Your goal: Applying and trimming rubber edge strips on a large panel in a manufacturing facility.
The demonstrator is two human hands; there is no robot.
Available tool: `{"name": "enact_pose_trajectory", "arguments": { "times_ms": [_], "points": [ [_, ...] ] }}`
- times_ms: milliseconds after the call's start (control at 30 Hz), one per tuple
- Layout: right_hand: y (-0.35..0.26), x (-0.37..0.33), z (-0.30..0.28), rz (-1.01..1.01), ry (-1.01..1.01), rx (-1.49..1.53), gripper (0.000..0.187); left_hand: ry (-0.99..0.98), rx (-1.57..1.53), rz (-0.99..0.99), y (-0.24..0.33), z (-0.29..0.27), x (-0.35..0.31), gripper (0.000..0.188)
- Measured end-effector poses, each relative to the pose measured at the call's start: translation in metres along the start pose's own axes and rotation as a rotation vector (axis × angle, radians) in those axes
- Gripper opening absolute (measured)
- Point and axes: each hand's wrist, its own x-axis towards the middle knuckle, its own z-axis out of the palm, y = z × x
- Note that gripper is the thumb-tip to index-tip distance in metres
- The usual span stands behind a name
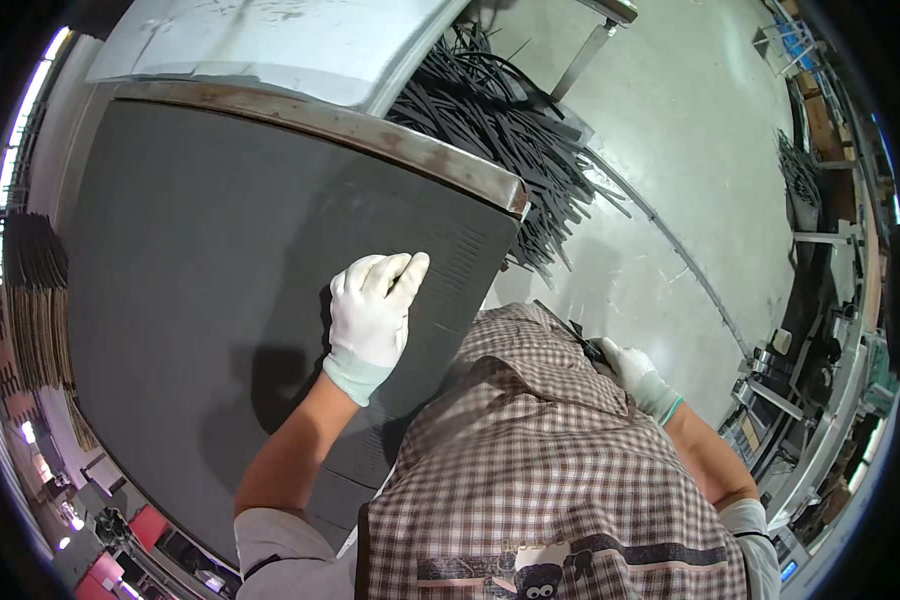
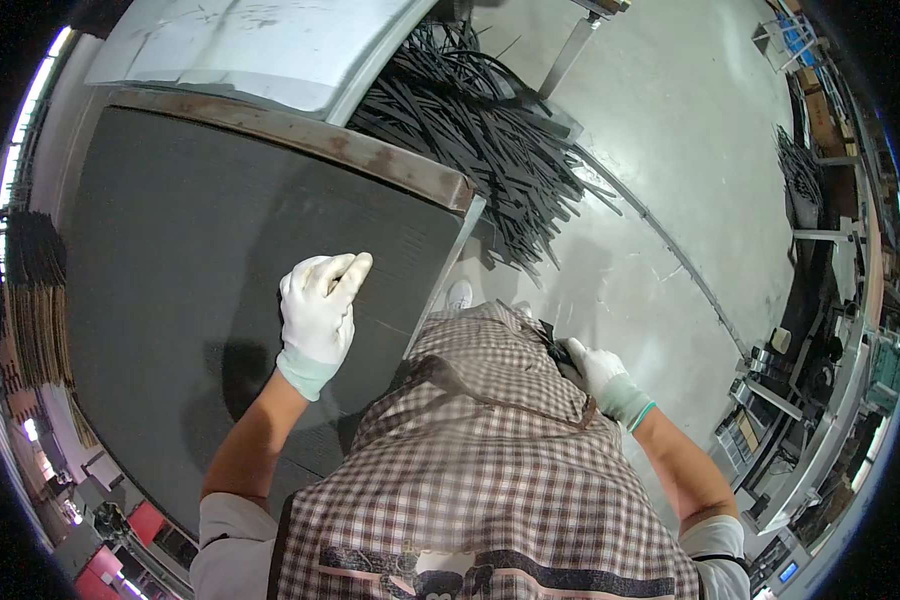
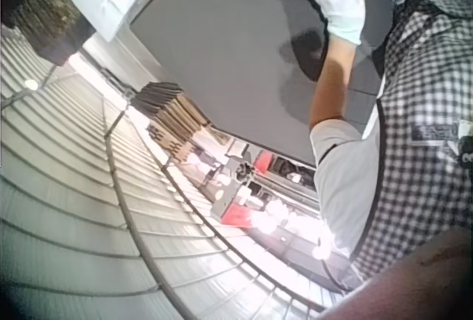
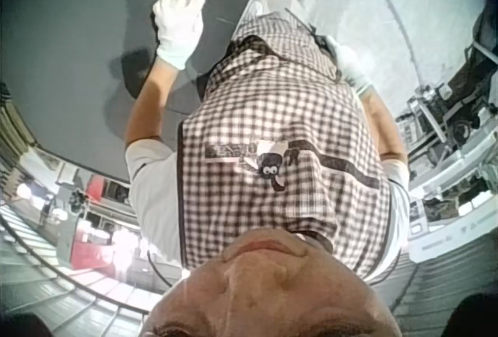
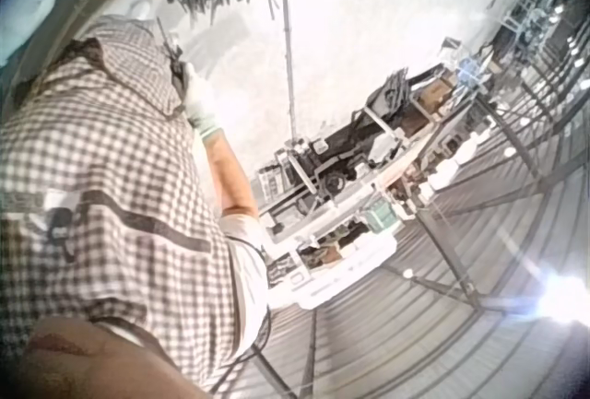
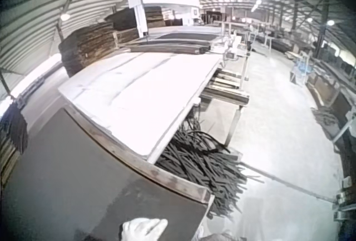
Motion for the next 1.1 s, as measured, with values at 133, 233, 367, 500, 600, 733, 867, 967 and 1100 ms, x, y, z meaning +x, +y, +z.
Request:
{"name": "enact_pose_trajectory", "arguments": {
  "times_ms": [133,233,367,500,600,733,867,967,1100],
  "points": [
    [-0.003,0.003,-0.005,0.016,-0.017,0.0,0.037,-0.024,0.041,-0.006,0.0,0.001,0.006,0.041],
    [-0.004,0.004,-0.01,0.023,-0.014,-0.017,0.038,-0.019,0.021,0.005,-0.002,0.003,0.009,0.039],
    [-0.005,0.003,-0.012,0.003,0.071,0.046,0.041,0.014,0.009,0.042,-0.004,0.005,0.012,0.038],
    [-0.021,-0.002,-0.022,0.041,0.243,0.279,0.046,-0.018,-0.034,0.059,-0.007,0.003,0.012,0.036],
    [-0.027,-0.002,-0.028,0.014,0.381,0.505,0.048,-0.002,-0.038,0.047,-0.007,0.004,0.013,0.035],
    [-0.071,-0.012,-0.071,-0.117,0.415,0.549,0.05,0.005,-0.057,0.052,-0.009,0.004,0.015,0.036],
    [-0.11,0.004,-0.095,-0.312,0.416,0.331,0.048,-0.009,-0.025,0.015,-0.008,0.002,0.021,0.04],
    [-0.117,0.012,-0.098,-0.34,0.406,0.275,0.05,-0.006,-0.012,0.012,-0.009,0.007,0.023,0.041],
    [-0.128,0.019,-0.108,-0.373,0.384,0.129,0.051,0.013,-0.01,0.009,-0.004,0.009,0.027,0.042]
  ]
}}
